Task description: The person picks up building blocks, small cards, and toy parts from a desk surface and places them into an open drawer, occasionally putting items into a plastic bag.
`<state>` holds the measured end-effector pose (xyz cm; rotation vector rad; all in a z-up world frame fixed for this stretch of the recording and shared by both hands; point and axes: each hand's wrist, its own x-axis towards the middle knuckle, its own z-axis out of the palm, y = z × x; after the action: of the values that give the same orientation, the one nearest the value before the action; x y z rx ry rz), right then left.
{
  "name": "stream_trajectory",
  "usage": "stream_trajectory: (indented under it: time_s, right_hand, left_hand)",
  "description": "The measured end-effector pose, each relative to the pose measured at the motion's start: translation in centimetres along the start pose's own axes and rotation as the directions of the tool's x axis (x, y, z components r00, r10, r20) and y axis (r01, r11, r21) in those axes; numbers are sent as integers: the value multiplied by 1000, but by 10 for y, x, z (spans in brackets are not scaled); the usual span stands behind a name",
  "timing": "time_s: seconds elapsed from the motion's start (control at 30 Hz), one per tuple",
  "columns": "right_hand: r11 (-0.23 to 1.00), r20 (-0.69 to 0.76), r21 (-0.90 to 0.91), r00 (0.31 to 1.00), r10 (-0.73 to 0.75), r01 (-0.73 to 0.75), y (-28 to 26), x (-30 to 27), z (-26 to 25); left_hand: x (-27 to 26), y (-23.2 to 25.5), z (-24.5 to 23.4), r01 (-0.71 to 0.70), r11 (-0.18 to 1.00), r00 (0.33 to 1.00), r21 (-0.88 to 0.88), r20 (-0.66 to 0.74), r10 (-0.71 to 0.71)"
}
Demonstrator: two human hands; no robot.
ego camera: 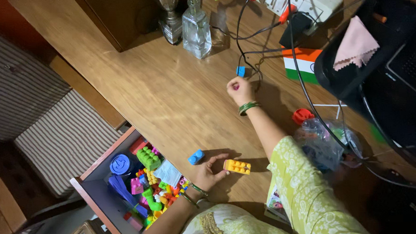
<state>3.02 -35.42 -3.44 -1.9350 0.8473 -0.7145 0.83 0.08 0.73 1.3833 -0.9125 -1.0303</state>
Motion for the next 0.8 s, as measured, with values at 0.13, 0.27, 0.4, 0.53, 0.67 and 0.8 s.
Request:
stream_trajectory:
  time_s: [0.13,0.27,0.4,0.53,0.67,0.8]
  right_hand:
    - [358,140,901,945,295,-245,3,7,-14]
    - [51,394,891,823,410,-452,-28,9,-10]
    - [741,198,569,933,299,-358,-52,25,9]
    - [880,-15,-474,1000,7,-13,-63,53,2]
    - [519,28,-854,999,-38,44,-51,69,-8]
    - [423,51,-906,982,184,-32,-38,74,-8]
  left_hand:
    - [0,-11,2,68,985,998,-157,25,-65]
    - [-1,-12,1,43,996,999,-75,1,-44]
    - [0,-14,1,54,997,999,-52,3,-54]
    - [2,-17,1,-30,992,1000,-119,-4,30]
    - [1,-15,-4,-14,1000,1000,18,1,14]
    - [1,-15,-2,39,998,999,-46,14,-38]
